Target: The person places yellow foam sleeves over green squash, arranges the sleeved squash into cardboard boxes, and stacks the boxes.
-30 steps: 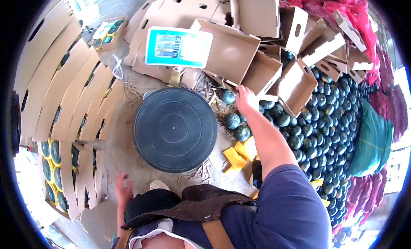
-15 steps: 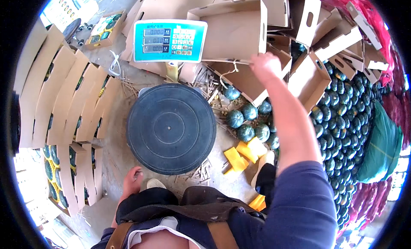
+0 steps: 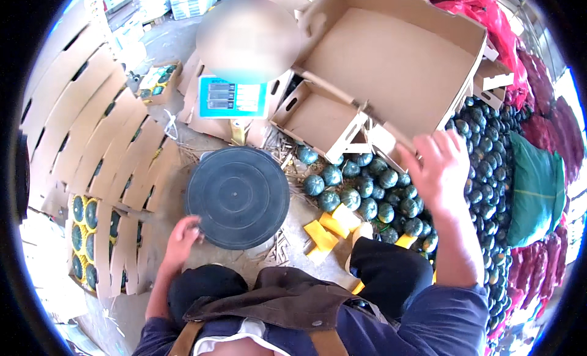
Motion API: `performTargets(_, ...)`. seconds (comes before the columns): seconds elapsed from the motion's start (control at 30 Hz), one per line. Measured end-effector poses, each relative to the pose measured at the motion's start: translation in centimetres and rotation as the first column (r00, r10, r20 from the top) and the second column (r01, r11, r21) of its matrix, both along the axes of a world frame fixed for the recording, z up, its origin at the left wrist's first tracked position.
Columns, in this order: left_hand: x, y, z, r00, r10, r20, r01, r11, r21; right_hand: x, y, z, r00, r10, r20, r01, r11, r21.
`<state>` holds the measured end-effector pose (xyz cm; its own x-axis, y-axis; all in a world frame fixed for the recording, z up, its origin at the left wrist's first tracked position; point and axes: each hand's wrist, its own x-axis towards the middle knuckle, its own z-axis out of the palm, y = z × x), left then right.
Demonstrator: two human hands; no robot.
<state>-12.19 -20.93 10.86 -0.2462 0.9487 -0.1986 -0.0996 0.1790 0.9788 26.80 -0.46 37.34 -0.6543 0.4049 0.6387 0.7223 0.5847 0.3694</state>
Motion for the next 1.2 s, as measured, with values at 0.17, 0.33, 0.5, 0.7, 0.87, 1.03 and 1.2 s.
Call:
performTargets(0.17,5.6,6.5,12.3,0.892,-0.372,0.256,0.292,0.907,0.302,-5.4,-5.5,-3.1,0.960,0.231,-0.159,-0.249,0.963,-0.106)
performTargets(0.33,9.7,5.5,14.4,0.641,-0.537,0.548,0.654,0.756,-0.025,-12.6,-7.8,-8.8,0.879,0.412,-0.241,-0.473,0.818,-0.326)
performTargets(0.5,0.4,-1.3,10.7,0.983,-0.185,0.006,0.181,0.949,-0.258,-9.3,-7.9,-15.7,0.837,0.409,-0.363,-0.546,0.583,-0.602)
performTargets(0.7,-8.9,-26.7,-8.3,0.626,-0.459,-0.631,-0.485,0.404,-0.775,-6.7,-8.5,-23.0,0.815,0.380,-0.438,-0.578,0.480,-0.659)
performTargets(0.87,-6.8,-37.4,-17.2,0.783,0.031,-0.621,-0.559,0.470,-0.683,-6.5,-7.4,-26.3,0.980,0.137,-0.145,-0.196,0.528,-0.826)
performTargets(1.03,-5.2,-28.9,-15.1,0.837,0.059,-0.544,-0.456,0.623,-0.635,-3.2,-7.9,-27.4,0.995,0.060,0.084,0.068,0.233,-0.970)
performTargets(1.2,-4.5,-21.6,-10.3,0.845,0.044,-0.533,-0.380,0.751,-0.540,1.1,-9.1,-31.5,0.931,0.213,0.297,0.303,0.006,-0.953)
